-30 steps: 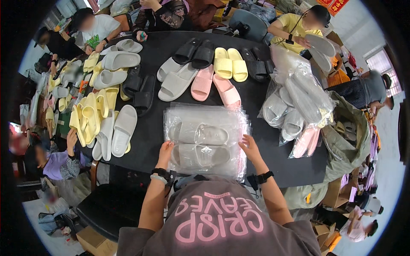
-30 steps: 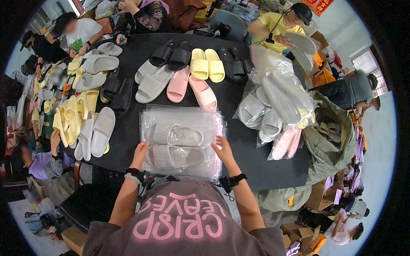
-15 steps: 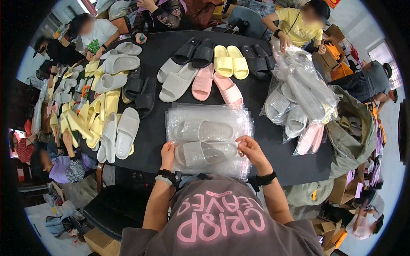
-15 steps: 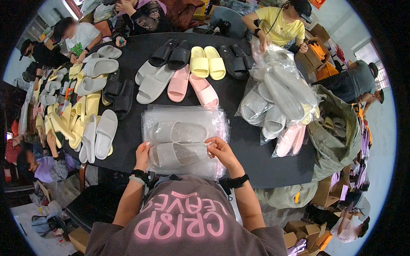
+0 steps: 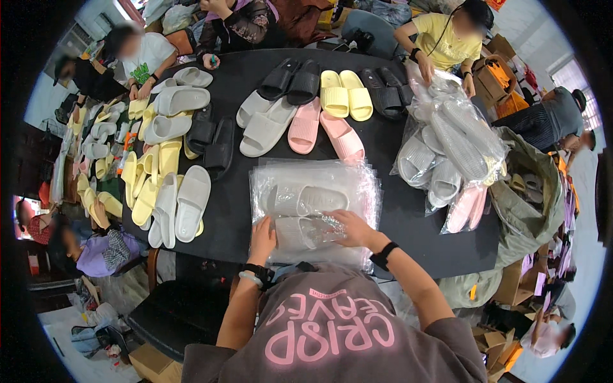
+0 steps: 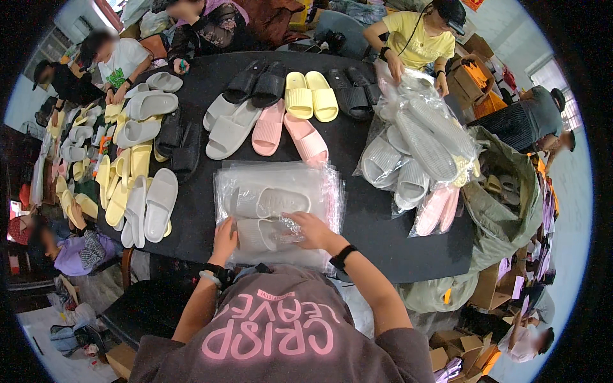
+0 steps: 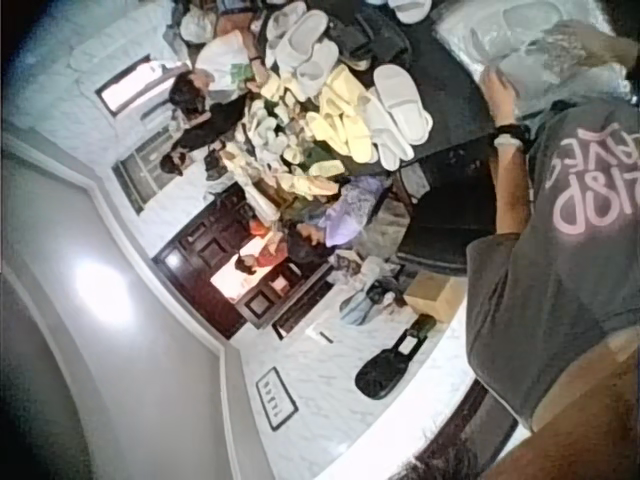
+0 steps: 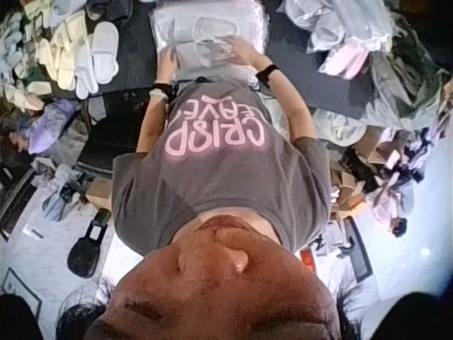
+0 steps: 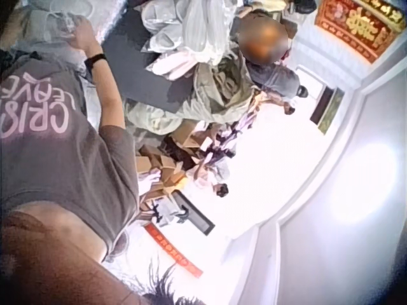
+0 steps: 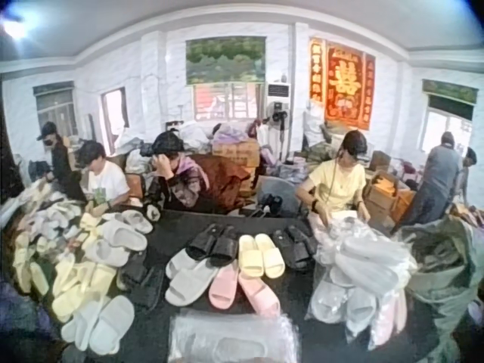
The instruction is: The person places pairs of colorful slippers into clear plastic bags on a table. They handle multiple pairs in various colors, including white, pink, yellow, and black, arranging them inside the bags. Other workers are visible in the background performing similar tasks.
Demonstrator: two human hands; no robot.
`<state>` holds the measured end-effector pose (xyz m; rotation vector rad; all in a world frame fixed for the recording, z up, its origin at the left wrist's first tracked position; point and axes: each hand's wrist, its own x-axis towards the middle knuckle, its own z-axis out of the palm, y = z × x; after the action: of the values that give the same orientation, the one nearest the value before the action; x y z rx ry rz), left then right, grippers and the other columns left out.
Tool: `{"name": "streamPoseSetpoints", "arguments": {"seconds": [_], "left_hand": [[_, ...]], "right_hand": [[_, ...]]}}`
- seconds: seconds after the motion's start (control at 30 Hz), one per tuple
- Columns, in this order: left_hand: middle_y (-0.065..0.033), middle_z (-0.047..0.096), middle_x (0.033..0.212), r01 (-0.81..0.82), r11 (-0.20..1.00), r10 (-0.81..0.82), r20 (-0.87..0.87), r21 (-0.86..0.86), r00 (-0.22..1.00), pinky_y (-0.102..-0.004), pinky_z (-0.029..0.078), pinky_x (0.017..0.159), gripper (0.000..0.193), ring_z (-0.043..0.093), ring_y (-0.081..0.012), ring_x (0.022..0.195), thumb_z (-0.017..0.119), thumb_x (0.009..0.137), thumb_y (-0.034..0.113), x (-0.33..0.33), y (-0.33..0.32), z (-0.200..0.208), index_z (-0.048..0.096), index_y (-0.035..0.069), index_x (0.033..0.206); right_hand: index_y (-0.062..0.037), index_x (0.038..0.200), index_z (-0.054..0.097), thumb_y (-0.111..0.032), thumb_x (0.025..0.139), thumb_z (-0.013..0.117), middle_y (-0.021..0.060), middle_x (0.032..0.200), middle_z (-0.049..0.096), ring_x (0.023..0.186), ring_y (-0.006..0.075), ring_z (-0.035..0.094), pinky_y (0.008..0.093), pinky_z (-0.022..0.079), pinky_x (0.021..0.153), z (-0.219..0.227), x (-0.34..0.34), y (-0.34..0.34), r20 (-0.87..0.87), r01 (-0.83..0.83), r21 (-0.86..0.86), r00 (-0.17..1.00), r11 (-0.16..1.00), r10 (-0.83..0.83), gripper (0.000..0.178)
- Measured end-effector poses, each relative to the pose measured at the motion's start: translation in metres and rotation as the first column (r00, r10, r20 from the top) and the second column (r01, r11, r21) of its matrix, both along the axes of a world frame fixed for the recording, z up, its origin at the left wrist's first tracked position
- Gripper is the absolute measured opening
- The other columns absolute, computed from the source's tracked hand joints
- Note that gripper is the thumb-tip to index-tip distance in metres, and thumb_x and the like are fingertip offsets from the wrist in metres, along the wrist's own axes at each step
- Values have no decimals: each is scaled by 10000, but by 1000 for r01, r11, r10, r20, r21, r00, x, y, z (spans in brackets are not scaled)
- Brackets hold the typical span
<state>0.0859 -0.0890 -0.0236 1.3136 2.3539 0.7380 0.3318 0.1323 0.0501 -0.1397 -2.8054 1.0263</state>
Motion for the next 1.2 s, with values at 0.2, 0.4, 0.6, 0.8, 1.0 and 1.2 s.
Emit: {"name": "streamPoseSetpoints", "arguments": {"seconds": [0.2,0.4,0.6,0.8,1.0,1.2], "left_hand": [[-191,406,1398,50,999,-49,135,-5,990,-404,300,1082,527,378,-356,1278,547,828,29,-1,-1,-5,419,0,1339],[-238,325,1444,-64,998,66,352,-19,934,-392,230,1124,494,290,-351,1356,456,934,152,-5,-7,-21,350,-58,1370],[-253,284,1461,-36,994,65,291,-104,955,-396,208,1130,534,259,-356,1371,421,968,247,-1,-3,-14,307,-51,1396],[-249,174,1505,160,986,-145,215,-55,966,-452,178,1126,720,170,-396,1393,553,901,375,10,-3,5,261,-15,1431],[-242,137,1519,287,892,-322,-44,-348,946,-550,92,1116,1037,111,-398,1410,642,730,616,28,-5,11,214,15,1459],[-240,132,1521,256,894,-334,-167,-367,928,-551,44,1123,1106,95,-376,1420,654,681,654,32,3,22,196,23,1465]], "right_hand": [[-150,1078,642,-241,724,683,99,1356,450,1231,301,435,447,348,1025,-61,-47,-17,-55,-74,120,995,990,81,369],[-130,1088,631,-247,775,620,74,1310,487,1210,259,465,438,356,1024,-44,-40,-18,153,-48,182,988,982,20,334],[-75,975,671,-158,792,601,104,1280,523,1170,301,500,397,418,970,-29,75,-2,190,355,141,906,924,-377,213],[21,938,627,-55,856,584,208,1232,516,1131,355,503,383,425,933,-18,183,-7,161,759,-115,651,641,-742,120],[40,988,616,-34,879,558,167,1092,535,1048,316,510,357,392,909,62,207,-6,57,834,-194,535,516,-843,144],[47,967,576,3,881,550,175,1164,482,998,266,555,302,449,828,132,106,-16,69,671,-361,712,648,-699,100]]}}
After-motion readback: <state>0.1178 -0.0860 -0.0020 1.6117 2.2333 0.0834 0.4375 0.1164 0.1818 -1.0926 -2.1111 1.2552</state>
